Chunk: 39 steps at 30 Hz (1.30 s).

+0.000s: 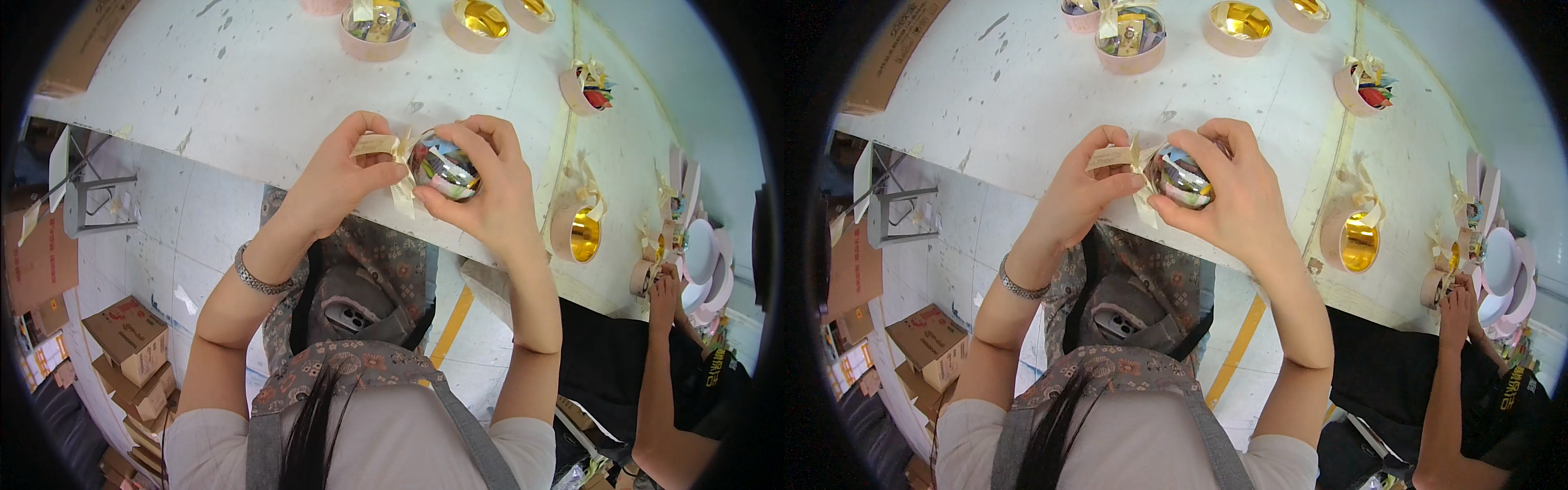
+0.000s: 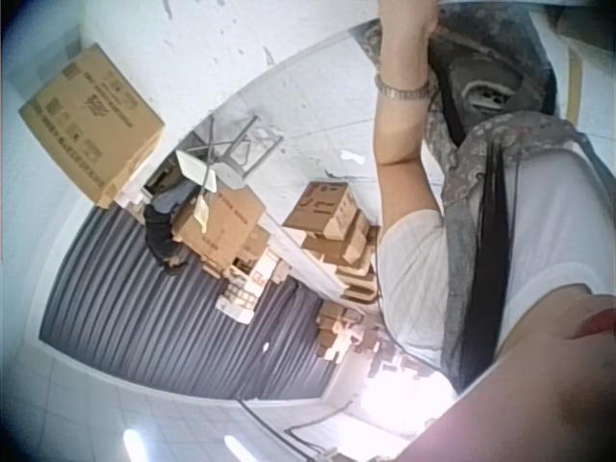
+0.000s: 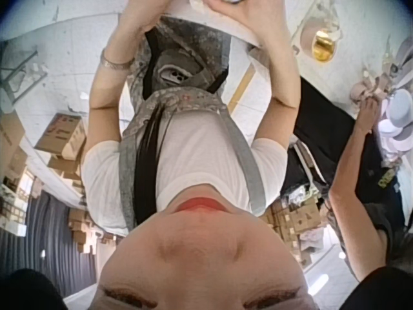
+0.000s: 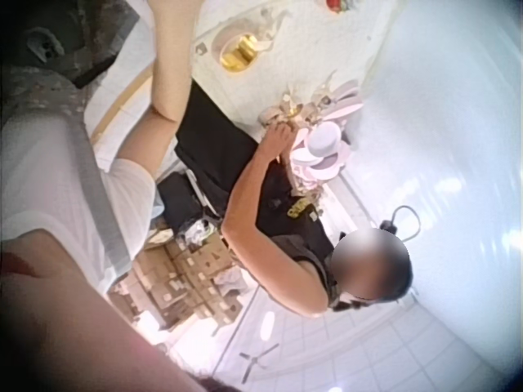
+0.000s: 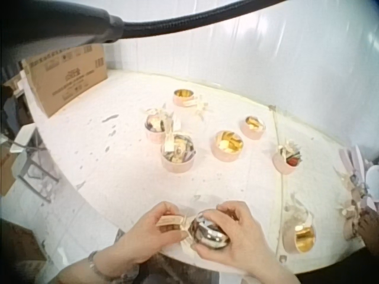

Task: The person fills small pink bowls with colorful wrapped candies, places a clear dome lid on top, and ties a ribbon around the lid to secure it. The finished items are placed on the table.

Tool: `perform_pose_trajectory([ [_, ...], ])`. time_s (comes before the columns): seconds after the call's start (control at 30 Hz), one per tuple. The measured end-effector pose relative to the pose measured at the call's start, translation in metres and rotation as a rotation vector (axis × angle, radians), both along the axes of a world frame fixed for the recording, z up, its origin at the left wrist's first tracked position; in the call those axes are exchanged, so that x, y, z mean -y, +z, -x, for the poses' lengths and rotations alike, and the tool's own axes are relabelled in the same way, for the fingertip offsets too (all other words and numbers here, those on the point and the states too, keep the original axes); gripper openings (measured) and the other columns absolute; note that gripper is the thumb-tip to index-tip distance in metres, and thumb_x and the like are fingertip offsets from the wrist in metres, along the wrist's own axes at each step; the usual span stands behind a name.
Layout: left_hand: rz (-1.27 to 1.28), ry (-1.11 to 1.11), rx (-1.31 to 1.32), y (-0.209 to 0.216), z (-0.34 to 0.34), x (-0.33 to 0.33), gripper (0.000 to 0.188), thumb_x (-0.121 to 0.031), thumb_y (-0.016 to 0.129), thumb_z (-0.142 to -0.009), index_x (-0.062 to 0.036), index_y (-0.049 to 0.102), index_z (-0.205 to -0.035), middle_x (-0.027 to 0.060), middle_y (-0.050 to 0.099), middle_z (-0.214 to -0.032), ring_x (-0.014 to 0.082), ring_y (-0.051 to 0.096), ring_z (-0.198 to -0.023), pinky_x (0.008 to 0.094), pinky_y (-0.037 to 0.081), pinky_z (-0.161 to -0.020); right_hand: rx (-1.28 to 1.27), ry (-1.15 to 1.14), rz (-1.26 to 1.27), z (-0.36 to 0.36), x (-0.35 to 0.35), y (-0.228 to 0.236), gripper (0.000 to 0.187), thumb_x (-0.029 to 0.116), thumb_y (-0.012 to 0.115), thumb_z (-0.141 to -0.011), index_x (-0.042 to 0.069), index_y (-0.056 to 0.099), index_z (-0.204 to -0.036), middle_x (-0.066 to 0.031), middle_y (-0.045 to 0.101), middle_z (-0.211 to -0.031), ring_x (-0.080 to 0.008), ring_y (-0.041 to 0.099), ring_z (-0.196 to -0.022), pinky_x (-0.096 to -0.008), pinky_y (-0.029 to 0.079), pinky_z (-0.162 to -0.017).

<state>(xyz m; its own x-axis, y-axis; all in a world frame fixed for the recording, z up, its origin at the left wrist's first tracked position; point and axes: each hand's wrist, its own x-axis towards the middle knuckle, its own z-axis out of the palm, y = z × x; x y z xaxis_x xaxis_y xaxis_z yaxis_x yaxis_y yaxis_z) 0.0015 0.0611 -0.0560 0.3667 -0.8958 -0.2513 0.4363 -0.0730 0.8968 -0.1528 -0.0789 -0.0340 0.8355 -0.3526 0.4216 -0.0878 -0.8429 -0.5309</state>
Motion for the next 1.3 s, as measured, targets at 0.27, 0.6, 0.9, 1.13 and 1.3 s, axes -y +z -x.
perform_pose_trajectory([
  [0.27,0.006,0.221,-0.01,-0.005,0.021,0.003,0.035,0.005,0.063,-0.08,-0.0019,0.048,-0.112,0.0055,0.061,-0.099,0.0096,0.059,-0.091,0.0234,0.048,-0.077,0.131,-0.027,-0.13,0.005,0.003,-0.017,0.063,0.023,0.087,-0.059,0.012,0.064,-0.117,-0.0116,0.051,-0.113,-0.0263,0.059,-0.098,-0.0362,0.053,-0.081],
  [0.6,0.091,0.336,0.029,-0.001,0.03,0.01,0.039,0.007,0.063,-0.081,-0.0024,0.043,-0.113,0.0105,0.064,-0.103,0.0112,0.061,-0.092,0.0245,0.05,-0.076,0.274,-0.008,-0.25,0.007,0.008,-0.031,0.065,0.024,0.087,-0.06,0.007,0.063,-0.118,-0.0127,0.051,-0.115,-0.0257,0.058,-0.102,-0.0358,0.051,-0.085],
  [0.9,0.038,0.327,-0.045,-0.012,0.02,0.017,0.038,0.006,0.061,-0.085,-0.0035,0.042,-0.117,0.0138,0.065,-0.108,0.0151,0.063,-0.094,0.0278,0.052,-0.083,0.175,-0.036,-0.106,0.0,0.002,-0.023,0.065,0.025,0.088,-0.061,0.01,0.062,-0.119,-0.0129,0.052,-0.114,-0.0264,0.059,-0.099,-0.0355,0.053,-0.081],
  [1.13,0.026,0.411,0.239,-0.01,0.029,0.018,0.041,0.002,0.068,-0.083,-0.0006,0.042,-0.115,0.0124,0.068,-0.104,0.0113,0.061,-0.089,0.0236,0.05,-0.074,0.211,-0.073,-0.118,0.0,-0.001,-0.026,0.065,0.025,0.088,-0.061,0.01,0.062,-0.119,-0.013,0.052,-0.113,-0.0264,0.06,-0.098,-0.0354,0.054,-0.08],
  [1.3,0.038,0.435,0.234,-0.01,0.03,0.022,0.04,0.002,0.066,-0.085,0.0007,0.044,-0.117,0.0133,0.069,-0.104,0.0108,0.062,-0.085,0.0228,0.05,-0.067,0.246,-0.093,-0.086,-0.001,-0.001,-0.028,0.065,0.027,0.088,-0.061,0.009,0.062,-0.119,-0.0132,0.053,-0.113,-0.0264,0.061,-0.098,-0.0352,0.054,-0.08],
])
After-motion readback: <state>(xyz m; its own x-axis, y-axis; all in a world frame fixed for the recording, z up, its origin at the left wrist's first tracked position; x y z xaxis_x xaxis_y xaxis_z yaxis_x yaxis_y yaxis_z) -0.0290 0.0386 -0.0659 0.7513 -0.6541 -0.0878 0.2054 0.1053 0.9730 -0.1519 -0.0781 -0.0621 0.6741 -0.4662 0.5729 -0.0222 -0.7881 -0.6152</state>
